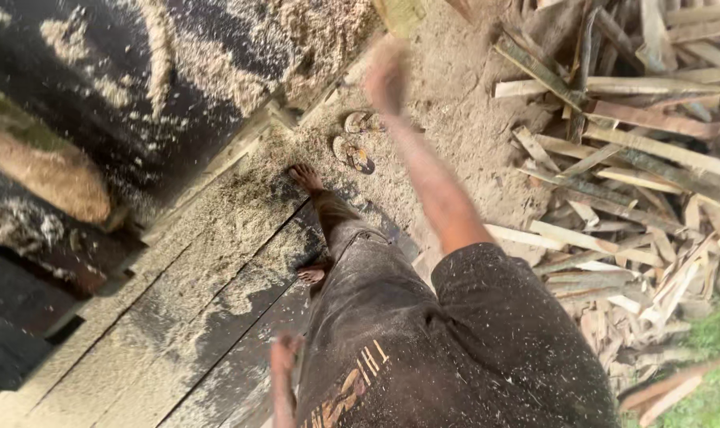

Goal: The person feeds wooden planks into a saw machine by hand, cutting the wood one piece at a time.

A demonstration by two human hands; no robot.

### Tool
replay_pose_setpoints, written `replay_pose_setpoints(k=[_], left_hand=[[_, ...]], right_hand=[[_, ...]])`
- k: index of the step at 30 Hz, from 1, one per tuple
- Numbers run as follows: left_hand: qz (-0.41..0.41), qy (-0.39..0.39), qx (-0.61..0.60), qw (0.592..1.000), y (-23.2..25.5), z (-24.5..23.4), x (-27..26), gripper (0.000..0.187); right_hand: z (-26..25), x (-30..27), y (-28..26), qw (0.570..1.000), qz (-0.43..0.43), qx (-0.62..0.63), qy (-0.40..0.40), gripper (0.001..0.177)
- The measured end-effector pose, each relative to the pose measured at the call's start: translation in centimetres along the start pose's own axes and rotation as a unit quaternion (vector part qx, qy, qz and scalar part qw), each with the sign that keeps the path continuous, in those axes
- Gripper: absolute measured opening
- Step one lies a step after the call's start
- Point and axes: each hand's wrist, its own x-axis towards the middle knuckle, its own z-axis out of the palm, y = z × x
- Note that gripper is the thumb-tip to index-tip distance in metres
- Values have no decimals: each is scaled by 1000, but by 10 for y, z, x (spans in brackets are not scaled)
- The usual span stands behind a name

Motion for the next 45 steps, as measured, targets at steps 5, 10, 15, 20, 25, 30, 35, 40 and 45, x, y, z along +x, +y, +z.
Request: replay_pose_setpoints(k=[5, 10, 15, 20, 25, 30, 35, 40, 45], left_hand=[[-37, -43, -51, 997, 13, 6, -8, 55], [-19, 102, -105, 989, 66, -26, 22, 53], [37, 110, -105, 988, 167, -84, 84, 54], [152, 61, -178, 970, 299, -126, 128, 55], [241, -82, -399, 881, 394, -126, 125, 67], [345, -150, -389, 841, 385, -69, 168, 97], [223, -49, -343, 911, 315, -51, 137, 93], [184, -5, -419, 889, 267, -53, 66, 95], [170, 39, -421, 890, 182, -24, -1, 109]], right_hand=[[-95, 141, 56, 865, -97, -484, 90, 96], [-133, 171, 42, 896, -27, -431, -105, 84], [-185, 161, -80, 898, -113, -403, -135, 72], [-221, 52, -207, 930, -225, -242, -163, 64], [-194, -117, -217, 915, 2, 283, -288, 64], [-108, -196, -127, 868, 206, 187, -413, 43], [-80, -138, -88, 891, 218, 226, -328, 44], [-11, -199, -172, 831, 158, 333, -417, 51], [-7, -330, -192, 860, 147, 300, -385, 74]])
